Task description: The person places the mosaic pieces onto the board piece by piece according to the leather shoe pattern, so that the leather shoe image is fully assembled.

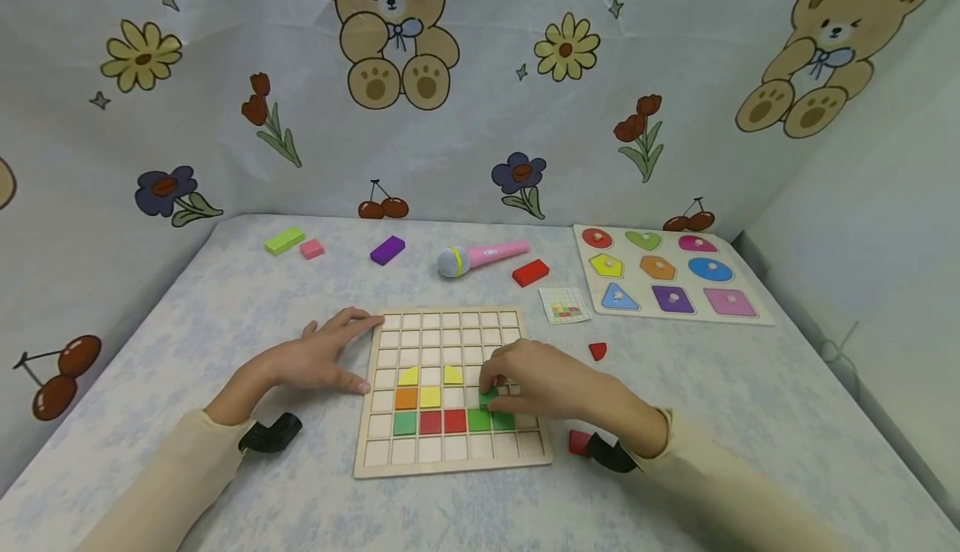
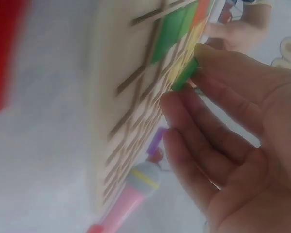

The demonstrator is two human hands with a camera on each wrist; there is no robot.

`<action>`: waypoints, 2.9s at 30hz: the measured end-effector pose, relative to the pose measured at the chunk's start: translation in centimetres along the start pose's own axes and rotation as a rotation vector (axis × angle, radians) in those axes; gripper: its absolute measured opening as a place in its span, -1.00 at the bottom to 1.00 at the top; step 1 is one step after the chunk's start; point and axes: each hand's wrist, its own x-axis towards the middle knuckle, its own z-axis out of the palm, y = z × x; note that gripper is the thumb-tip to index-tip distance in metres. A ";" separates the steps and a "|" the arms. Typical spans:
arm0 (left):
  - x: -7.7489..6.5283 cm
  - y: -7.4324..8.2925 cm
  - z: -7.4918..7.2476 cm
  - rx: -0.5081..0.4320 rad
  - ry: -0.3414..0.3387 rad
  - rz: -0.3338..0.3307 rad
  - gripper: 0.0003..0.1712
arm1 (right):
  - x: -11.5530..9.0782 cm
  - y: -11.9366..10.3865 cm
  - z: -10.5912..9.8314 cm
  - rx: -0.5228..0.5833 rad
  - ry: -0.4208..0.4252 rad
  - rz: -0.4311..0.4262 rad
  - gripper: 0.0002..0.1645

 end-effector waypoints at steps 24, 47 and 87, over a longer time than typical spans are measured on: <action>-0.1 -0.5 0.0 0.006 0.000 -0.002 0.17 | 4.4 -2.9 1.3 -0.238 -0.038 -0.062 -0.98; 0.0 -0.3 -0.1 0.018 0.002 -0.001 0.17 | -0.6 -0.5 0.6 -0.074 -0.103 -0.039 -0.53; 0.0 -0.3 -0.1 0.013 0.001 -0.015 0.16 | -8.8 5.0 0.8 0.381 -0.153 0.076 -0.71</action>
